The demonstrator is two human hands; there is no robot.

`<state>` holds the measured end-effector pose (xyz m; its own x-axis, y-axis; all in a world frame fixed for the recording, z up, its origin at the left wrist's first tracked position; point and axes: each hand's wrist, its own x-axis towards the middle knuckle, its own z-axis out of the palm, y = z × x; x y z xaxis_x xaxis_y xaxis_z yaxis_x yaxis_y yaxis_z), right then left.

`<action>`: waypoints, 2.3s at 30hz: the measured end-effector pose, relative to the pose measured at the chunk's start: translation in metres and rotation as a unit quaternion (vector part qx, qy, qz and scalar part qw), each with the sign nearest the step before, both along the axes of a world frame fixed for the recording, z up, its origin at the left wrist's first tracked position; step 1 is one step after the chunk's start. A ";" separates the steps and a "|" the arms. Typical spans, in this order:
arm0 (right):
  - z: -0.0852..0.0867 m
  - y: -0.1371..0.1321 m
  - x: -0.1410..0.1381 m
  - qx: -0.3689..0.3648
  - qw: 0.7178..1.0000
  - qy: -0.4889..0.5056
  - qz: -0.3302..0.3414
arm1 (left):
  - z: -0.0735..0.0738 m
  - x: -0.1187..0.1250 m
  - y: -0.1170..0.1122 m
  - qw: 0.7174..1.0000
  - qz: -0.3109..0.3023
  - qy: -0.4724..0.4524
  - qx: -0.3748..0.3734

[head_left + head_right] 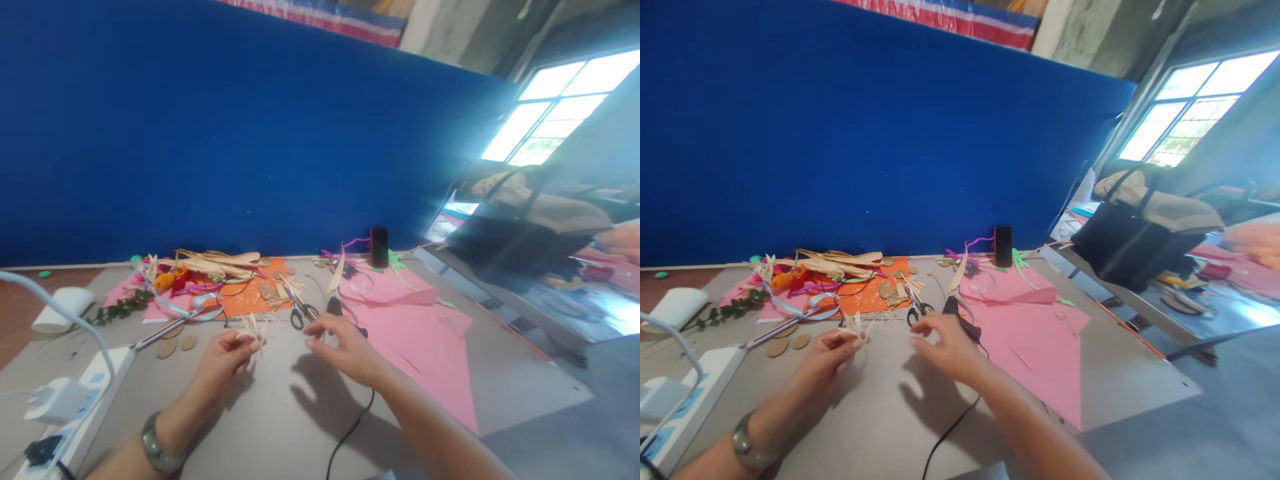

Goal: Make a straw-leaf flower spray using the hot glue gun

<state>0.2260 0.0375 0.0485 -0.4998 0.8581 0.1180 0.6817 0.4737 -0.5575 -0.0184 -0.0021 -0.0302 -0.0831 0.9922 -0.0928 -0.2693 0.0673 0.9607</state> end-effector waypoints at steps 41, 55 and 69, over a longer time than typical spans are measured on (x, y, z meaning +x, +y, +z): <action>-0.015 -0.031 -0.049 0.060 0.921 0.379 0.072 | 0.027 0.001 -0.031 0.820 -0.007 0.429 0.378; -0.011 -0.030 -0.045 0.075 0.914 0.363 0.162 | -0.003 -0.002 -0.039 0.870 0.059 0.358 0.335; -0.010 -0.027 -0.043 0.080 0.910 0.354 0.200 | 0.012 -0.005 -0.038 0.836 0.041 0.411 0.360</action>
<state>0.1825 0.0102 0.0385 -0.5187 0.5679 0.6391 -0.0660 0.7187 -0.6922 -0.0235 -0.0406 -0.0180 0.1051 0.7542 0.6482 0.5270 -0.5950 0.6068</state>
